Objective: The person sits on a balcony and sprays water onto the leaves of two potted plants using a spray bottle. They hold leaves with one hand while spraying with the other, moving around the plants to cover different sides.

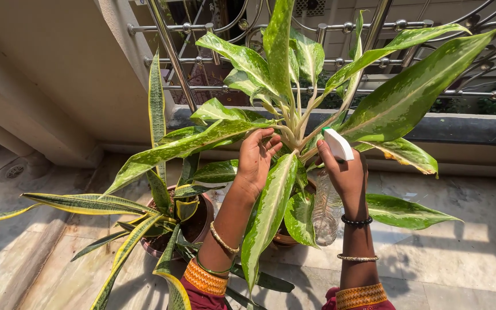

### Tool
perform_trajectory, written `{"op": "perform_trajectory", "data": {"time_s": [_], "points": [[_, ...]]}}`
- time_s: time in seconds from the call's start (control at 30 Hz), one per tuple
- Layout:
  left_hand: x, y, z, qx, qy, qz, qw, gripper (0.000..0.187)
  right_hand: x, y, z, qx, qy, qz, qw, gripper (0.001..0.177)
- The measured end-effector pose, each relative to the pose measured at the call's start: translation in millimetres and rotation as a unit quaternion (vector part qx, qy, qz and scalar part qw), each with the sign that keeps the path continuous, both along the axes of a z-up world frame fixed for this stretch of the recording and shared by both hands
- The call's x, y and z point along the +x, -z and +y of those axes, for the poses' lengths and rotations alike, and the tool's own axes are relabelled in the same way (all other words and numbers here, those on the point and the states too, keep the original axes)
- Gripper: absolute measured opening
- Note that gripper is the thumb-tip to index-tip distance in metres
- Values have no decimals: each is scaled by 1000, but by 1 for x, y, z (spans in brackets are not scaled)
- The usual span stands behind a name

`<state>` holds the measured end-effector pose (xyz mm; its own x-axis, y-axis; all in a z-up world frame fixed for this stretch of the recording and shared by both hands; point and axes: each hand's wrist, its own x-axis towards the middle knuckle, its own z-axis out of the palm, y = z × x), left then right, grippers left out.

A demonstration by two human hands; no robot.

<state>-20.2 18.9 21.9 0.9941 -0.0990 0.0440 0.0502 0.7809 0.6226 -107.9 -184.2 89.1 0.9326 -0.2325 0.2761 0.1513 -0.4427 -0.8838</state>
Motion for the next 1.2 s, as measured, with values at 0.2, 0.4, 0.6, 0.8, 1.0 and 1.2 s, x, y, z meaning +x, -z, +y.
{"op": "perform_trajectory", "data": {"time_s": [0.2,0.4,0.6,0.8,1.0,1.2], "points": [[-14,-17,-15,-30,26,25,999,22,17,19,-7,39,-96,9,995,37],[-22,-28,-24,-50,76,31,995,20,8,11,-8,-40,-73,79,993,38],[-14,-39,-38,-13,61,32,998,35,-3,-4,-3,-47,-75,134,987,43],[-6,-48,-51,97,72,-28,992,50,-4,5,-13,89,-142,58,984,40],[40,-52,-79,238,8,-59,969,54,-12,4,-20,93,-135,26,986,40],[115,-39,-99,316,-69,-93,942,65,-17,-6,-24,-11,-87,-16,996,40]]}}
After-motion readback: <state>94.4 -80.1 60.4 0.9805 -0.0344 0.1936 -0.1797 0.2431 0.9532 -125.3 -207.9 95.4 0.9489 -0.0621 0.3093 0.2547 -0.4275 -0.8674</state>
